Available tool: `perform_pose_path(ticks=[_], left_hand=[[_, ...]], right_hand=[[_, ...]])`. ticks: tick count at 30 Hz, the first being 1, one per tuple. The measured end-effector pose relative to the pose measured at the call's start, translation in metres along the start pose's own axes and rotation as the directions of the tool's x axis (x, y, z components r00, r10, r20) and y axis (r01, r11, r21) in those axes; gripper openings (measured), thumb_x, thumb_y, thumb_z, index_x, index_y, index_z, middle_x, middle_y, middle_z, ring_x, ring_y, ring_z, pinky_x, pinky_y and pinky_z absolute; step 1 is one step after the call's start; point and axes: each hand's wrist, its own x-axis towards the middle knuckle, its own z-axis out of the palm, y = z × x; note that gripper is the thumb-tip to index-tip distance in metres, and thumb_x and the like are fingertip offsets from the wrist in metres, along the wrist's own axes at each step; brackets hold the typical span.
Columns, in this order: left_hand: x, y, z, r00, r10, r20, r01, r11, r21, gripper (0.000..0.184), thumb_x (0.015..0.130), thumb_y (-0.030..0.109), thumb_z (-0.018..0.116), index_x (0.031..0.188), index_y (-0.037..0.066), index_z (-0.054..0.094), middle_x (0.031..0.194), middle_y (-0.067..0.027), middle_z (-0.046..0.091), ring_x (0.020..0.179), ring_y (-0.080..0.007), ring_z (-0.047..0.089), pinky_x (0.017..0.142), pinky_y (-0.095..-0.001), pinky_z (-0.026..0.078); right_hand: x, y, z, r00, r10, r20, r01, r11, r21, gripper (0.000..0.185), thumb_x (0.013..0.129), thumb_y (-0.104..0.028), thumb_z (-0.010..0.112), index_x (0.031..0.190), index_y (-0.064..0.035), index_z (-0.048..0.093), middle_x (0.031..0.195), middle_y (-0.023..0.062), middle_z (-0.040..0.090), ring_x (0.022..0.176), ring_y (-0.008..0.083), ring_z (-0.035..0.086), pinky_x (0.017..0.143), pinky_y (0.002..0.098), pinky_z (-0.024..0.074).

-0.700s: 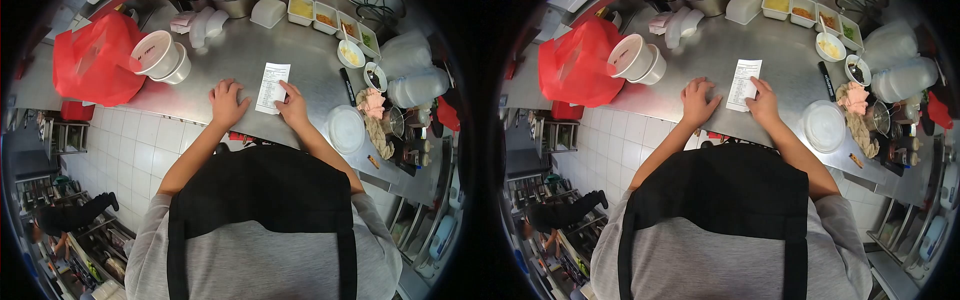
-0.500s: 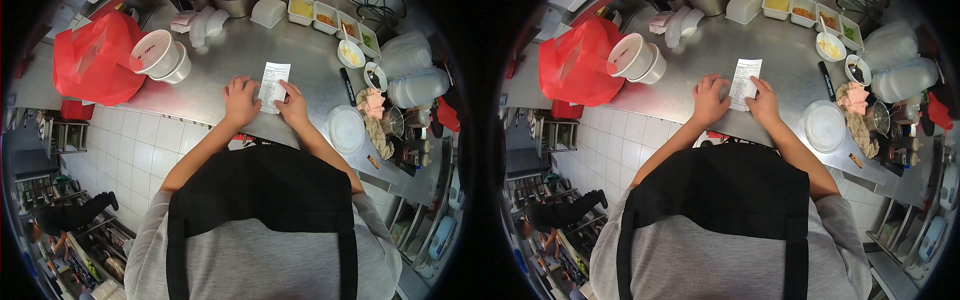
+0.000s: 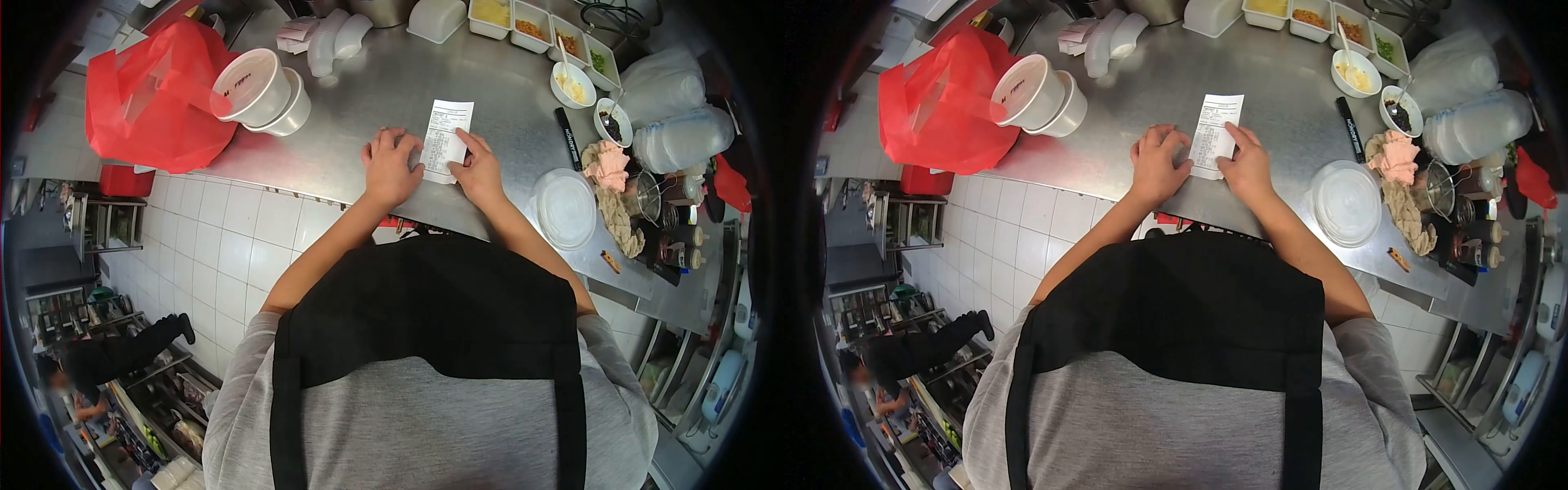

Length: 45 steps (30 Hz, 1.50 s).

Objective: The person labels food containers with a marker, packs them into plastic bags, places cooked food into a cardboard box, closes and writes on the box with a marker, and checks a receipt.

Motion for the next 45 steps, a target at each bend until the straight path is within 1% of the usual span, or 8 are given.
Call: perform_pose_path(ticks=[16, 22, 23, 26, 30, 34, 39, 45], left_hand=[[0.000, 0.011, -0.009, 0.997, 0.020, 0.076, -0.030, 0.989, 0.143, 0.021, 0.071, 0.023, 0.070, 0.091, 0.023, 0.063, 0.127, -0.0113, 0.043, 0.129, -0.0387, 0.028, 0.100, -0.0600, 0.020], [0.011, -0.009, -0.058, 0.993, -0.111, 0.035, 0.087, 0.910, 0.405, 0.052, 0.065, 0.040, 0.073, 0.105, 0.010, 0.057, 0.131, -0.0154, 0.039, 0.132, -0.0396, 0.023, 0.101, -0.0644, 0.019], [0.004, -0.028, -0.054, 0.995, -0.099, -0.022, 0.100, 0.923, 0.371, 0.059, 0.064, 0.042, 0.074, 0.108, 0.007, 0.055, 0.132, -0.0169, 0.038, 0.132, -0.0395, 0.022, 0.101, -0.0641, 0.018], [-0.024, -0.080, -0.034, 0.984, -0.144, -0.107, 0.167, 0.953, 0.251, 0.062, 0.071, 0.049, 0.066, 0.114, 0.008, 0.049, 0.131, -0.0175, 0.040, 0.130, -0.0385, 0.026, 0.100, -0.0622, 0.020], [-0.036, -0.075, -0.043, 0.967, -0.009, -0.256, 0.066, 0.975, 0.214, 0.049, 0.072, 0.041, 0.066, 0.109, 0.011, 0.054, 0.124, -0.0144, 0.046, 0.123, -0.0349, 0.035, 0.097, -0.0536, 0.025], [-0.036, -0.074, -0.047, 0.963, 0.000, -0.269, 0.047, 0.985, 0.168, 0.048, 0.072, 0.040, 0.066, 0.109, 0.010, 0.055, 0.124, -0.0145, 0.046, 0.122, -0.0354, 0.035, 0.098, -0.0522, 0.024], [-0.042, -0.081, -0.053, 0.978, 0.026, -0.209, -0.011, 0.997, 0.076, 0.043, 0.073, 0.033, 0.067, 0.107, 0.010, 0.056, 0.123, -0.0131, 0.047, 0.122, -0.0331, 0.037, 0.098, -0.0494, 0.027], [-0.045, -0.078, -0.141, 0.903, 0.310, -0.298, -0.293, 0.951, 0.102, 0.043, 0.069, 0.021, 0.071, 0.108, 0.010, 0.055, 0.118, -0.0115, 0.049, 0.118, -0.0340, 0.042, 0.093, -0.0483, 0.035]], right_hand=[[-0.002, -0.002, -0.004, 1.000, 0.013, 0.004, -0.013, 0.999, 0.038, 0.060, 0.066, -0.003, 0.067, 0.124, -0.0056, 0.053, 0.121, 0.0131, 0.052, 0.065, 0.0112, 0.053, 0.063, 0.0239, 0.0468], [0.001, -0.004, -0.016, 0.998, -0.006, 0.060, 0.007, 1.000, -0.027, 0.053, 0.070, -0.002, 0.066, 0.121, -0.0042, 0.055, 0.117, 0.0148, 0.054, 0.078, 0.0193, 0.058, 0.070, 0.0274, 0.0482], [0.007, -0.019, -0.028, 0.986, -0.165, -0.025, 0.163, 0.984, -0.069, 0.048, 0.071, 0.000, 0.065, 0.118, -0.0041, 0.057, 0.112, 0.0146, 0.057, 0.082, 0.0211, 0.059, 0.073, 0.0276, 0.0480], [0.048, -0.092, -0.089, 0.835, -0.496, -0.236, 0.461, 0.867, -0.192, 0.034, 0.073, 0.004, 0.058, 0.104, -0.0075, 0.066, 0.100, 0.0144, 0.061, 0.091, 0.0255, 0.061, 0.077, 0.0306, 0.0484], [0.135, -0.238, -0.191, 0.350, -0.845, -0.404, 0.768, 0.506, -0.392, 0.029, 0.072, 0.011, 0.055, 0.090, -0.0078, 0.067, 0.088, 0.0103, 0.059, 0.080, 0.0252, 0.058, 0.070, 0.0304, 0.0480], [0.226, -0.375, -0.245, 0.176, -0.849, -0.498, 0.902, 0.341, -0.264, 0.016, 0.079, 0.000, 0.058, 0.091, -0.0064, 0.066, 0.089, 0.0040, 0.060, 0.073, 0.0115, 0.054, 0.063, 0.0222, 0.0421], [0.304, -0.448, -0.263, 0.570, -0.632, -0.525, 0.793, 0.591, 0.149, 0.036, 0.071, 0.004, 0.058, 0.105, -0.0059, 0.066, 0.094, 0.0058, 0.063, 0.074, 0.0103, 0.054, 0.066, 0.0230, 0.0439], [0.319, -0.461, -0.261, 0.591, -0.577, -0.564, 0.786, 0.568, 0.243, 0.043, 0.069, 0.006, 0.059, 0.112, -0.0023, 0.063, 0.102, 0.0083, 0.063, 0.073, 0.0102, 0.055, 0.066, 0.0234, 0.0447]])
